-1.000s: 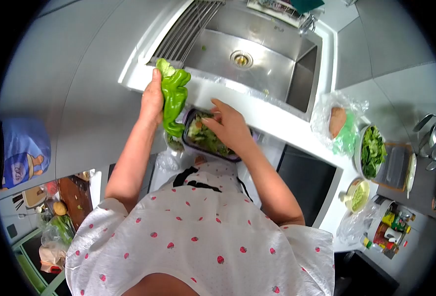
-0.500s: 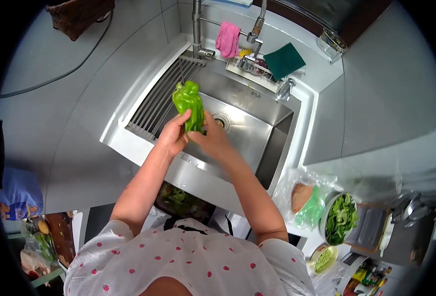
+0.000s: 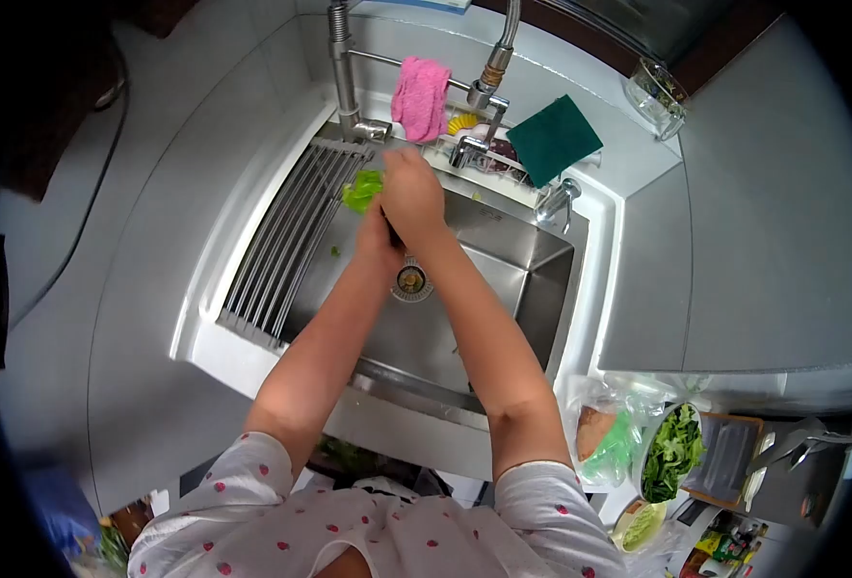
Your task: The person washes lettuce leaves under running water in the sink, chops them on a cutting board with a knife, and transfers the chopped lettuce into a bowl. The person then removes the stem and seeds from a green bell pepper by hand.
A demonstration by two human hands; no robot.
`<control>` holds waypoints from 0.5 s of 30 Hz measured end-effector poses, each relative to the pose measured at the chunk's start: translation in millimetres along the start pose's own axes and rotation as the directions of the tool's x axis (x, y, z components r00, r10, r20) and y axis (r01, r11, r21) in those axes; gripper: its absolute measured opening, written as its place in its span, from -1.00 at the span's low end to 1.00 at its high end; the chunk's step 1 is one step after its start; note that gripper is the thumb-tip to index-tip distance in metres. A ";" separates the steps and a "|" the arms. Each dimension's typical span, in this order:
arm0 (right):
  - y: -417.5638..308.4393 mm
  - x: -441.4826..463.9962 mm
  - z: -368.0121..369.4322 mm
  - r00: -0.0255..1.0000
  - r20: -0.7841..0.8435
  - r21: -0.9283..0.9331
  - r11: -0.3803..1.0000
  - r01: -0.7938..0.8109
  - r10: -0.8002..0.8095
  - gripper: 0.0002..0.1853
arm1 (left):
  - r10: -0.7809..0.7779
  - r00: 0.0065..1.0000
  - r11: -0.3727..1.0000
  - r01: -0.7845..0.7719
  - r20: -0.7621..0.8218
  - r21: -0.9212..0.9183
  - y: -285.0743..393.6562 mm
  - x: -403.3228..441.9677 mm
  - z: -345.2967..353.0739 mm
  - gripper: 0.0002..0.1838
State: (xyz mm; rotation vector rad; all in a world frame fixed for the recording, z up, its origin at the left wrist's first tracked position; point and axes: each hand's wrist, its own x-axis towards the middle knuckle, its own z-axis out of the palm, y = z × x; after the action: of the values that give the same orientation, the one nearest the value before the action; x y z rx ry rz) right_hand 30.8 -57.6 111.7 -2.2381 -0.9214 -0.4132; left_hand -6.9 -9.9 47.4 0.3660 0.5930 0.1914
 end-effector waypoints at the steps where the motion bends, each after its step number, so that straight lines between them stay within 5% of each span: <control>1: 5.8 10.5 8.4 1.000 0.020 -0.035 0.999 -0.002 0.003 -0.75 | 0.006 0.999 1.000 -0.007 0.041 0.011 1.4 9.9 1.2 -0.65; 7: 22.3 52.5 60.3 0.980 -0.030 -0.199 0.962 0.187 -0.197 -0.81 | -0.006 0.946 0.993 0.045 0.325 -0.113 -1.9 39.1 0.7 -0.69; 9: 27.5 60.7 67.3 0.986 0.020 -0.252 0.954 0.164 -0.164 -0.86 | -0.047 0.944 0.980 0.107 0.328 -0.170 -4.7 48.4 0.7 -0.70; 12: 35.6 71.6 65.4 0.987 0.113 -0.339 0.929 0.146 -0.114 -0.90 | -0.001 0.823 0.988 0.089 0.568 -0.127 -14.9 72.9 -10.5 -0.72; 15: 44.4 74.4 54.5 0.988 0.155 -0.373 0.926 0.051 0.008 -0.89 | -0.101 0.907 0.972 0.178 0.410 -0.155 -23.6 81.7 -4.0 -0.68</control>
State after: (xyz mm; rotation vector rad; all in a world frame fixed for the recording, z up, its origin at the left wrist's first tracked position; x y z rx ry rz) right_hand 116.4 -6.0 89.6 -2.6429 -1.0158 -0.4638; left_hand 59.0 -7.6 -6.4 0.1677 0.1908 0.0300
